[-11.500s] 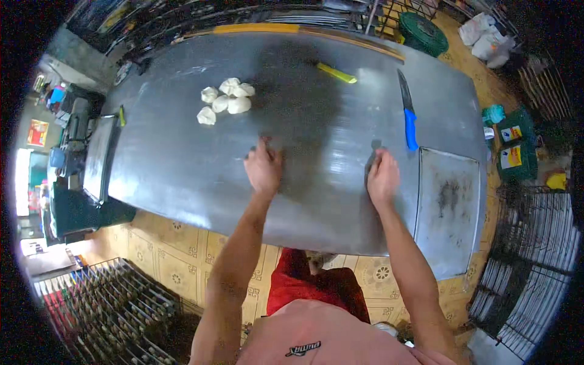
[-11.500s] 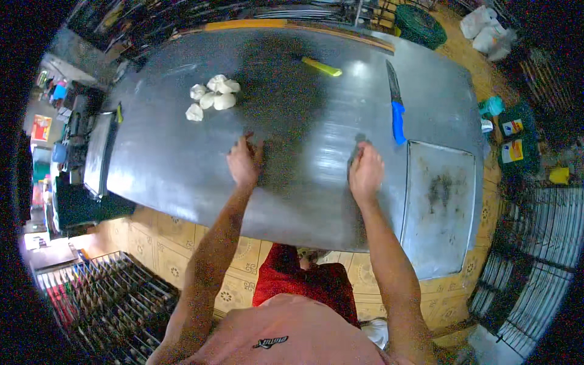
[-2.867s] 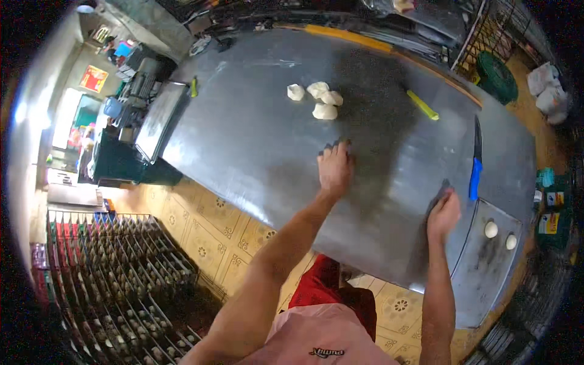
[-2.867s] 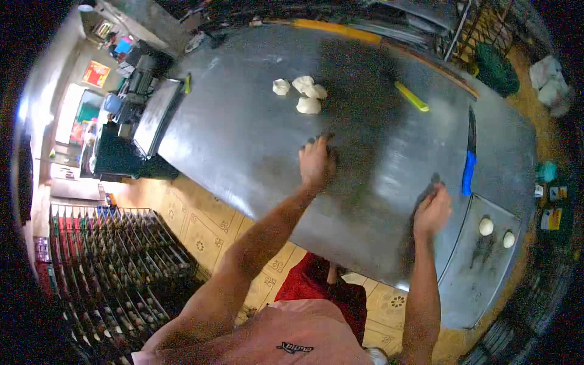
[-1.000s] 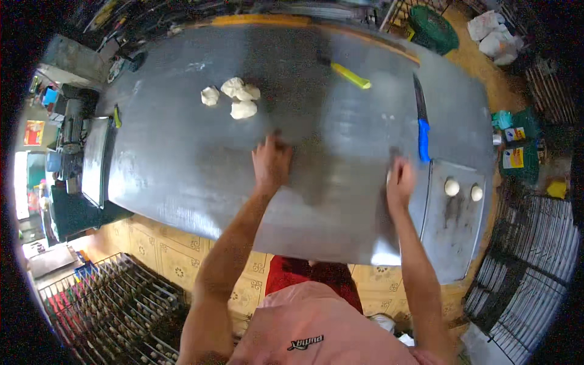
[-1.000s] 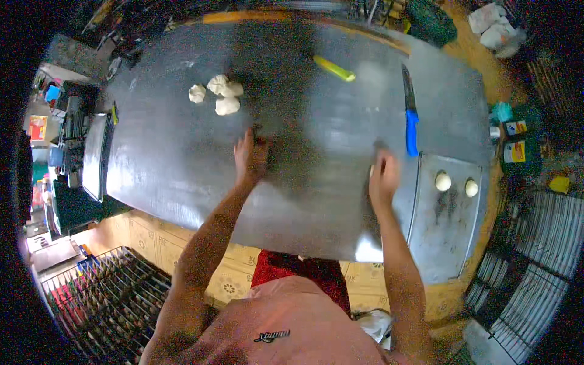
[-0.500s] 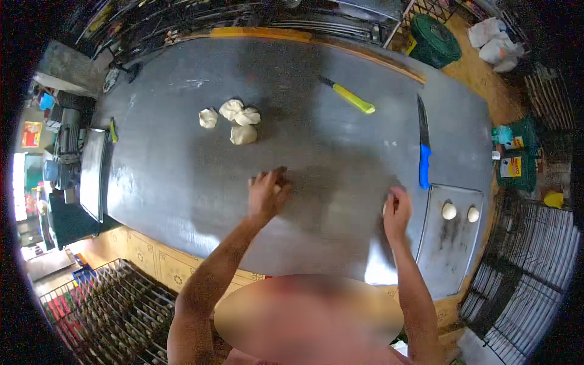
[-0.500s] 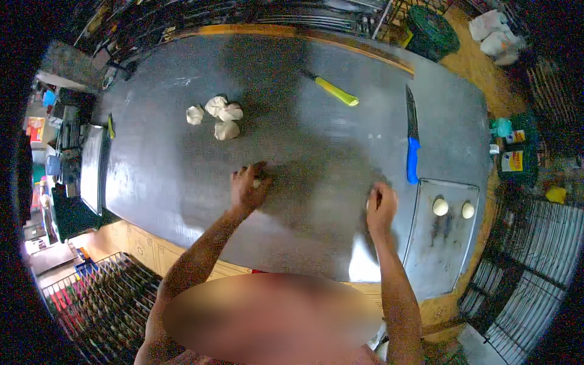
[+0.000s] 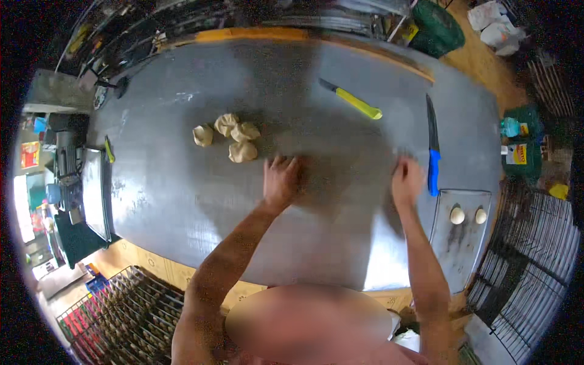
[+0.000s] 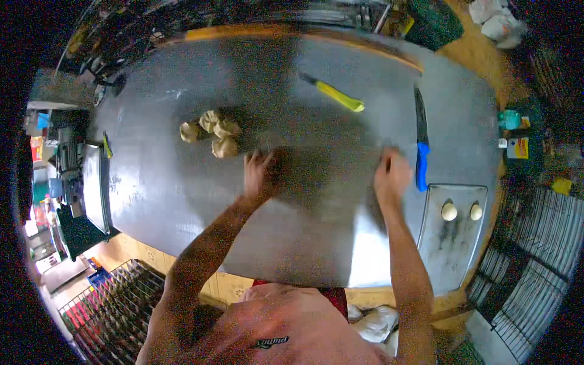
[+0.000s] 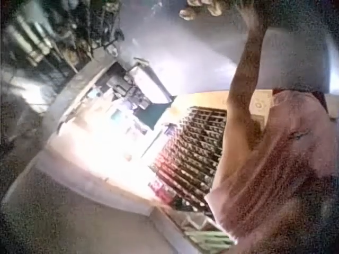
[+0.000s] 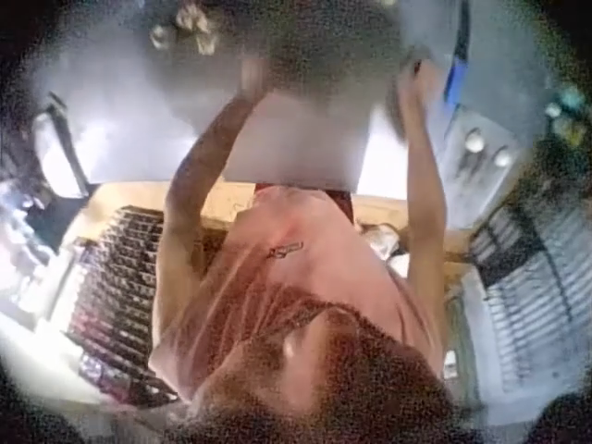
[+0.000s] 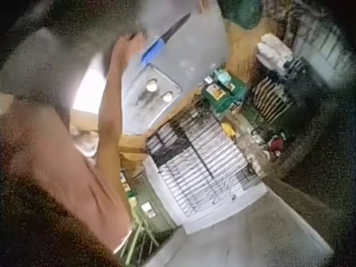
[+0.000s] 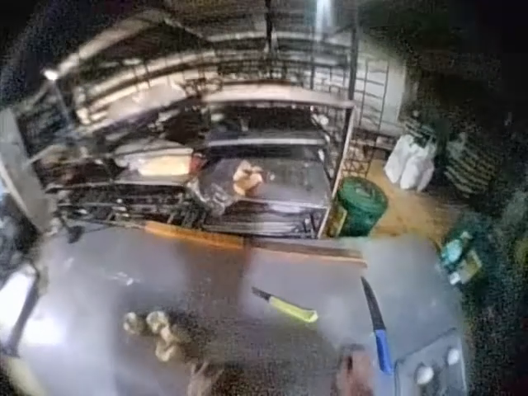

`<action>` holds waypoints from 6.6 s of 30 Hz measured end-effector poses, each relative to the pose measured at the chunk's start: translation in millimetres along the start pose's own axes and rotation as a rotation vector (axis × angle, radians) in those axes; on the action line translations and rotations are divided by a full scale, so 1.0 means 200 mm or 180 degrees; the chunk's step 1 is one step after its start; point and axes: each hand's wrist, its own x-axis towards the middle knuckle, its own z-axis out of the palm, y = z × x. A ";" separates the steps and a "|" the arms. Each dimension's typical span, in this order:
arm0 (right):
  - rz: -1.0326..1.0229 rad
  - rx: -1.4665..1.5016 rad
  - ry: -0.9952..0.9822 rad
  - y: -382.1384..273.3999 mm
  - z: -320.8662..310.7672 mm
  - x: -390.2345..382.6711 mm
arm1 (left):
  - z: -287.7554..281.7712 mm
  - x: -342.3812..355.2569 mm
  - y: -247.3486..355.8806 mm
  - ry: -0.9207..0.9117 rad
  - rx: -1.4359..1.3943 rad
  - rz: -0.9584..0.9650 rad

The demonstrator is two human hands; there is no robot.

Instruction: The person is shaping small portions of dough into uniform balls and placing them onto a baking tray.

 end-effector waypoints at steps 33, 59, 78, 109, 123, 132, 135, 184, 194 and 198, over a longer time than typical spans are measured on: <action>-0.0689 0.0225 0.0296 -0.09 0.22 0.25 | 0.34 0.38 0.01 -0.0511 -0.0847 0.0306; 0.1285 0.1388 0.0547 1.18 -1.36 -0.87 | 0.76 -0.02 2.13 -0.2219 -0.2455 -0.0292; -0.0240 0.0834 -0.1265 0.02 -0.58 -0.83 | 0.27 -0.61 0.89 -0.0747 -0.1853 -0.0812; -0.1026 0.1431 -0.2053 -0.80 -0.37 -1.09 | -0.07 -1.32 0.27 -0.0357 -0.0899 -0.0639; -0.0526 -0.0401 0.0026 -0.11 -0.53 -1.06 | -0.17 -0.83 0.43 0.0493 0.0463 -0.1563; -0.0798 -0.0350 -0.0366 0.12 -0.51 -1.23 | -0.20 -1.06 0.27 -0.0053 0.0860 -0.0925; -0.0667 -0.0136 0.0253 0.00 -0.36 -0.98 | -0.13 -0.75 0.29 0.0767 0.0817 -0.1356; -0.0369 -0.0728 -0.0060 0.20 -0.41 -0.96 | -0.03 -0.79 0.22 0.0488 0.1247 -0.0826; -0.0005 0.0151 -0.0539 0.28 -0.42 -1.13 | 0.00 -1.09 0.23 0.0094 0.0868 -0.0570; -0.0293 -0.0643 -0.0079 0.14 -0.42 -0.87 | -0.06 -0.65 0.33 0.0325 0.0848 -0.1230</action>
